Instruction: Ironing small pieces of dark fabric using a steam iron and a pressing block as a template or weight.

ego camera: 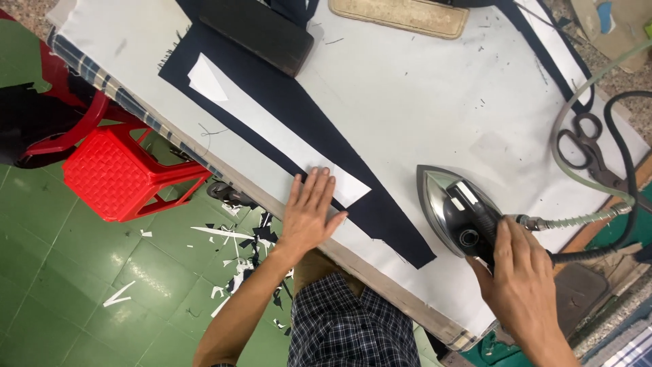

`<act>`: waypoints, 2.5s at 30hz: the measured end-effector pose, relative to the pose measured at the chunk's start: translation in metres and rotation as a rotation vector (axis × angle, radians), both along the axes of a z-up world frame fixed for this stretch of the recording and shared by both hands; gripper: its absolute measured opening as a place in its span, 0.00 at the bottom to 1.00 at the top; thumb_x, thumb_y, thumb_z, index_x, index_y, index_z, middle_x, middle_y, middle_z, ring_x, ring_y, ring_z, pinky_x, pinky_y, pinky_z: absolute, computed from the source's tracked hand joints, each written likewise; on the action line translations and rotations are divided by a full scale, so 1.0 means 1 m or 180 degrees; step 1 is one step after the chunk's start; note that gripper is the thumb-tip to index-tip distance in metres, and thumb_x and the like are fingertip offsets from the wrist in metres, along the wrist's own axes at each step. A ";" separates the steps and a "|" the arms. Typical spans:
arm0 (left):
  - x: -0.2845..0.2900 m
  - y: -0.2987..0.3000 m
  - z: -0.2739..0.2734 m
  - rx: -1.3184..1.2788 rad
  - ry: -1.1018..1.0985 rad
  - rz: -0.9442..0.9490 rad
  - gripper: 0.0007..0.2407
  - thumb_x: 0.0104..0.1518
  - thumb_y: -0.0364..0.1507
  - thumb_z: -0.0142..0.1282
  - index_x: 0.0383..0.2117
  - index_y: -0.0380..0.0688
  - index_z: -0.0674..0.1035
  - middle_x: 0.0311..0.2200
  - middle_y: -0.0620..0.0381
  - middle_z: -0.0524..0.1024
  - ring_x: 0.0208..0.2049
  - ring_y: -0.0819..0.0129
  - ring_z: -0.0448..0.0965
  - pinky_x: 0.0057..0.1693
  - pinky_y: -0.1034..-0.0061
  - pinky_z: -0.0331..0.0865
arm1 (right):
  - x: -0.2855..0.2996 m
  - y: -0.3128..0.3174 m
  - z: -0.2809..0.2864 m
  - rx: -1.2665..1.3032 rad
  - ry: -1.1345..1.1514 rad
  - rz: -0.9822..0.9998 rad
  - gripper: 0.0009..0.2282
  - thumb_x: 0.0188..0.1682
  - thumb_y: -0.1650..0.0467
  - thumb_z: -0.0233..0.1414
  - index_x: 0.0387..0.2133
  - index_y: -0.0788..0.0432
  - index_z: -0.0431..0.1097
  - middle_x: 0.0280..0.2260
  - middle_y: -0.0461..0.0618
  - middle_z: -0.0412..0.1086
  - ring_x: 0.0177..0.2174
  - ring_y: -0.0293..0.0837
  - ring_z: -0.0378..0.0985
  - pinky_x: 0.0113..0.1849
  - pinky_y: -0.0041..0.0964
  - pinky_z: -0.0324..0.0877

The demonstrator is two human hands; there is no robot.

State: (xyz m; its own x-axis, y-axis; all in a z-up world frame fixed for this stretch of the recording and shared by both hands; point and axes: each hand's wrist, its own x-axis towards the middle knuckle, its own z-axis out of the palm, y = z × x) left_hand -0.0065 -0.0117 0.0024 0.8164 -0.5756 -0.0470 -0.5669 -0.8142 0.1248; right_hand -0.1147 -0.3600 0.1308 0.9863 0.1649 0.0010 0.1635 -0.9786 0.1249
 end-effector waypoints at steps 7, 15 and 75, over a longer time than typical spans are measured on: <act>0.014 0.018 0.000 -0.0383 -0.0098 -0.0230 0.30 0.65 0.53 0.40 0.67 0.46 0.65 0.70 0.42 0.53 0.72 0.50 0.48 0.73 0.48 0.42 | -0.024 -0.022 -0.013 0.0212 0.0762 -0.0021 0.37 0.44 0.62 0.49 0.65 0.74 0.48 0.67 0.74 0.51 0.56 0.70 0.65 0.53 0.61 0.68; 0.013 0.019 -0.006 -0.0281 0.0028 -0.0250 0.32 0.65 0.56 0.38 0.70 0.53 0.60 0.71 0.44 0.48 0.73 0.51 0.44 0.73 0.48 0.39 | 0.040 -0.013 0.024 0.0962 0.1633 -0.0670 0.34 0.44 0.58 0.52 0.64 0.60 0.54 0.49 0.57 0.71 0.39 0.60 0.79 0.30 0.61 0.78; 0.220 0.072 0.051 -0.0038 -0.1327 0.0214 0.21 0.60 0.12 0.53 0.61 0.32 0.71 0.62 0.35 0.65 0.65 0.41 0.61 0.68 0.44 0.53 | 0.195 0.174 0.016 0.2162 0.1889 0.0539 0.24 0.54 0.59 0.44 0.58 0.63 0.58 0.47 0.62 0.66 0.34 0.64 0.77 0.31 0.59 0.77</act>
